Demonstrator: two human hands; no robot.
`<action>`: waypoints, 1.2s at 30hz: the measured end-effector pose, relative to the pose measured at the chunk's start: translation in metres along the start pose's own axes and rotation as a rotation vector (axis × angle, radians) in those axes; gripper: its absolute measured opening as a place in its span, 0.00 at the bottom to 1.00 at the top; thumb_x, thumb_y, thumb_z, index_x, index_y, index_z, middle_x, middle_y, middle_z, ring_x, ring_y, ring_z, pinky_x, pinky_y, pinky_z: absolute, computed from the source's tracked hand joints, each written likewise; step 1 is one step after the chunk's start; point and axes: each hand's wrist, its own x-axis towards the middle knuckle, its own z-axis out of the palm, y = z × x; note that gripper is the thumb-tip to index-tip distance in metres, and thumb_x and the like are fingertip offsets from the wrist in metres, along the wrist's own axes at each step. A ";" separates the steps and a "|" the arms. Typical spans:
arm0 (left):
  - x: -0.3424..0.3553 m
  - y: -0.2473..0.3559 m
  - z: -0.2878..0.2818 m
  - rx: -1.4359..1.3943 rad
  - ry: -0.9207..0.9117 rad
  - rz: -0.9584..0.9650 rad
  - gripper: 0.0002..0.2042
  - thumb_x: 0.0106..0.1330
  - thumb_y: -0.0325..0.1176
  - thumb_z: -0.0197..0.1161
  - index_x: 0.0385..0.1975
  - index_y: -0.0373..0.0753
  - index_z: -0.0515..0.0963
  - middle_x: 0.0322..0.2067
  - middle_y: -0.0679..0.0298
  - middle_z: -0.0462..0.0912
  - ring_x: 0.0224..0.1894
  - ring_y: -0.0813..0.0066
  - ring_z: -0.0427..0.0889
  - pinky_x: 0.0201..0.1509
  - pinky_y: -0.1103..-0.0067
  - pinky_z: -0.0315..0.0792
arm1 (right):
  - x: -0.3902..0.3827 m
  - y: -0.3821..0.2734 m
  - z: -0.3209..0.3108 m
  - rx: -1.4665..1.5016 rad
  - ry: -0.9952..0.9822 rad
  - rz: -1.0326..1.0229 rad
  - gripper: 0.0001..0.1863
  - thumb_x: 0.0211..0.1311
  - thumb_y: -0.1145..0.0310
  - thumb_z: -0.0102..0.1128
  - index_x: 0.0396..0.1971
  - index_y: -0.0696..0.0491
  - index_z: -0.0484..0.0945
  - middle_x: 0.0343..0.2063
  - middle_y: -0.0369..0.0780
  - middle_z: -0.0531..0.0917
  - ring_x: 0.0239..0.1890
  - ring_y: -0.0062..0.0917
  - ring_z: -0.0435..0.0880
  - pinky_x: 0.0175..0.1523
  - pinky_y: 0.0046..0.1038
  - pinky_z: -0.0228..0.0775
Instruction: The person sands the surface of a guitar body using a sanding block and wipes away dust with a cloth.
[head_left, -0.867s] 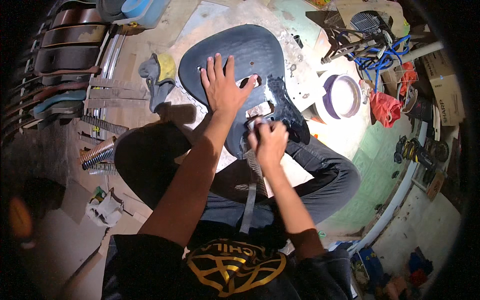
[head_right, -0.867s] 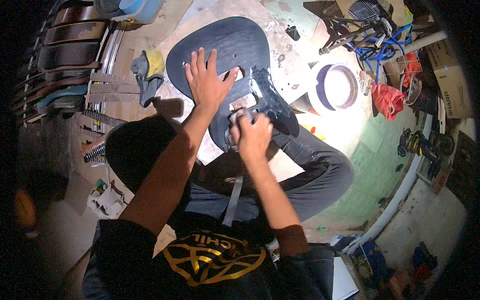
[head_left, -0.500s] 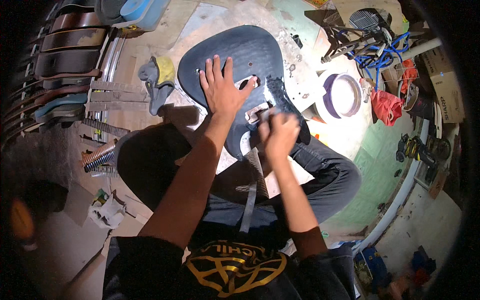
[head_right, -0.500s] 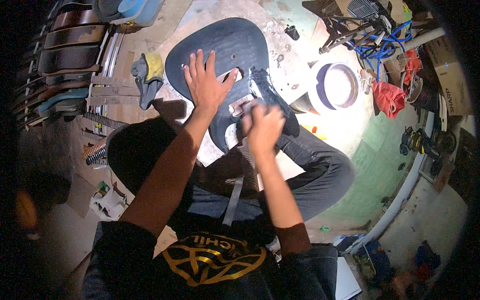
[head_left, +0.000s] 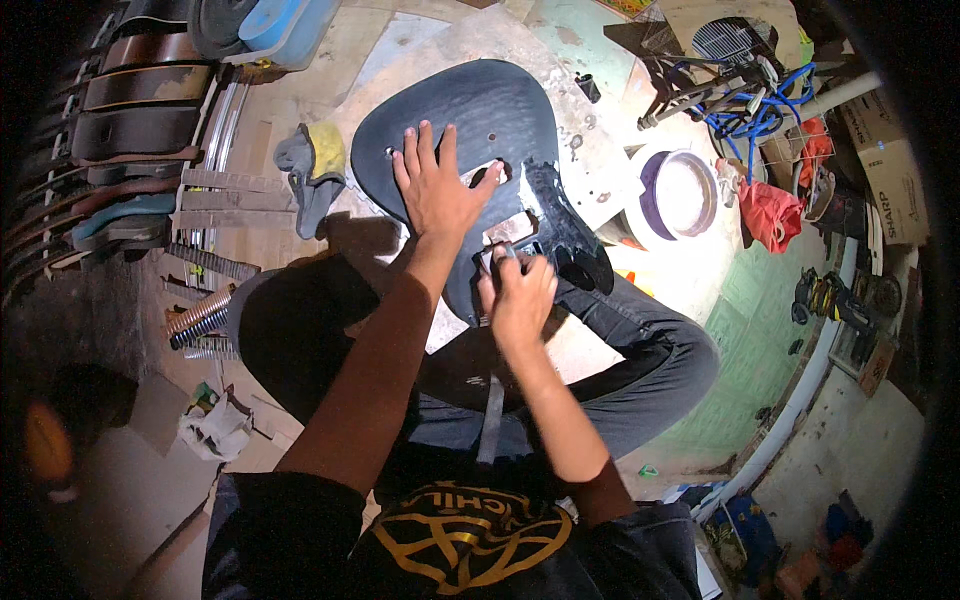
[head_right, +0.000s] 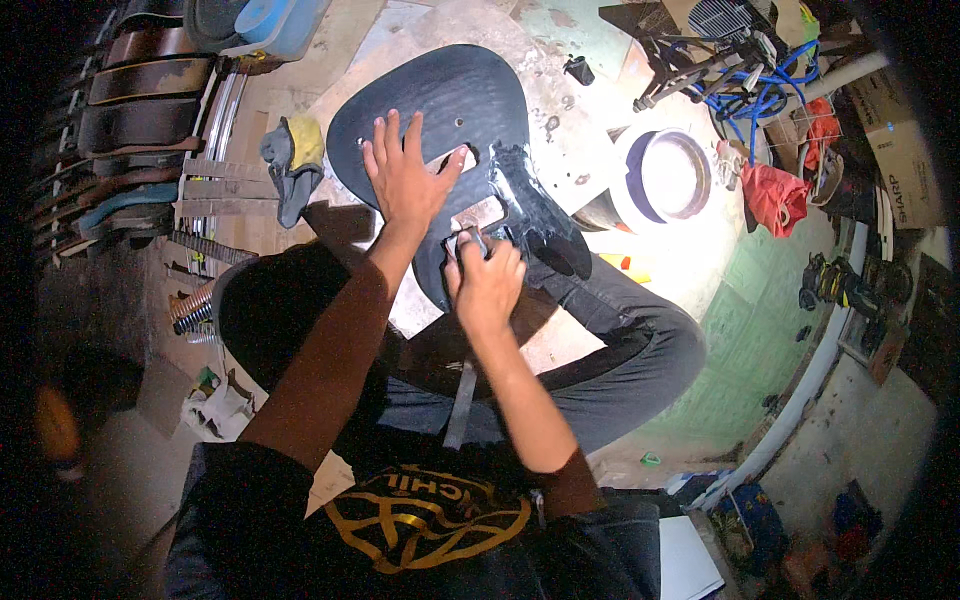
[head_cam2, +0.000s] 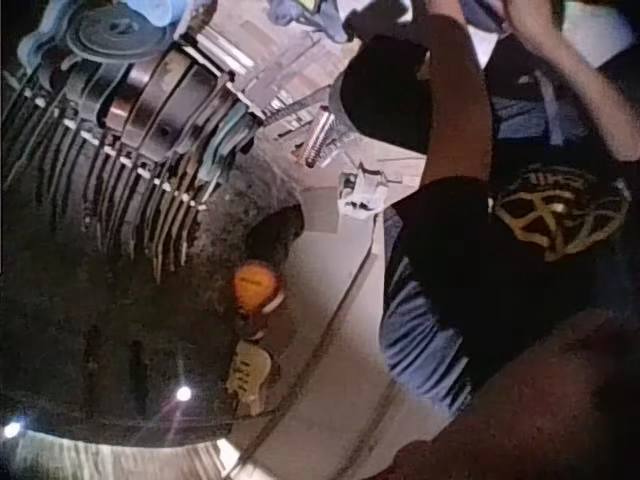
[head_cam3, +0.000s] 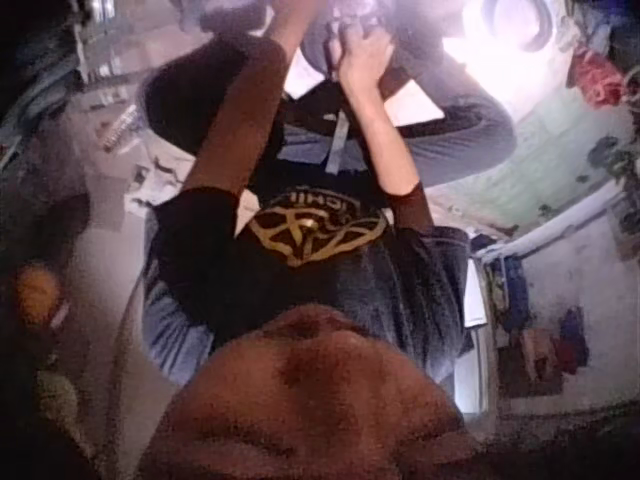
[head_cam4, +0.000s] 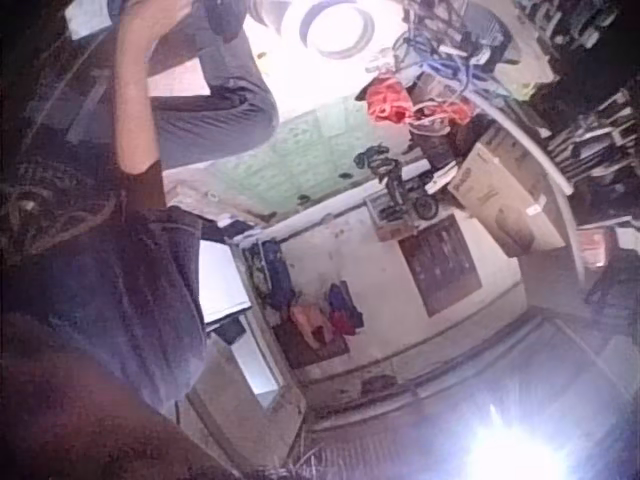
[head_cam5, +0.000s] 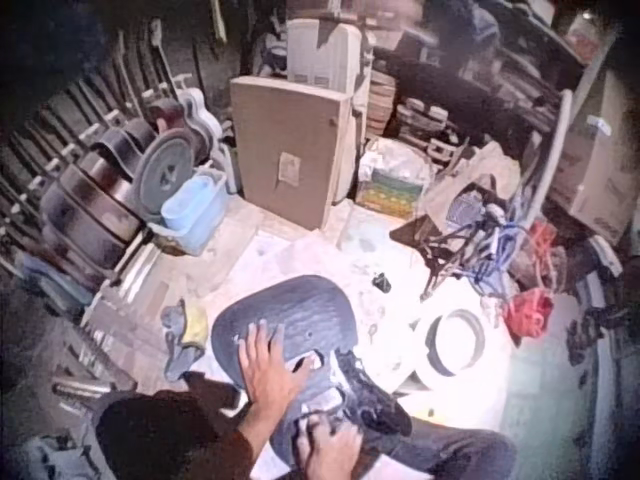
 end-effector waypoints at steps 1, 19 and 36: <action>0.001 -0.005 0.001 0.004 0.024 0.004 0.40 0.58 0.62 0.65 0.65 0.40 0.72 0.70 0.49 0.64 0.75 0.49 0.55 0.78 0.54 0.43 | 0.014 0.008 -0.004 -0.051 0.006 0.018 0.19 0.53 0.63 0.70 0.47 0.47 0.80 0.40 0.51 0.77 0.45 0.47 0.75 0.46 0.46 0.65; 0.000 -0.004 -0.001 -0.053 -0.003 0.014 0.39 0.59 0.59 0.67 0.65 0.38 0.71 0.70 0.46 0.62 0.75 0.46 0.53 0.77 0.51 0.40 | 0.038 0.068 -0.021 -0.020 0.060 -0.131 0.22 0.51 0.63 0.74 0.47 0.48 0.80 0.44 0.49 0.79 0.43 0.44 0.77 0.45 0.44 0.66; -0.001 -0.007 0.007 -0.008 0.013 0.042 0.39 0.60 0.62 0.65 0.64 0.38 0.72 0.69 0.45 0.63 0.75 0.46 0.54 0.76 0.49 0.42 | -0.003 0.081 -0.033 -0.002 0.021 -0.077 0.25 0.45 0.63 0.77 0.48 0.45 0.80 0.42 0.45 0.78 0.45 0.42 0.77 0.47 0.43 0.66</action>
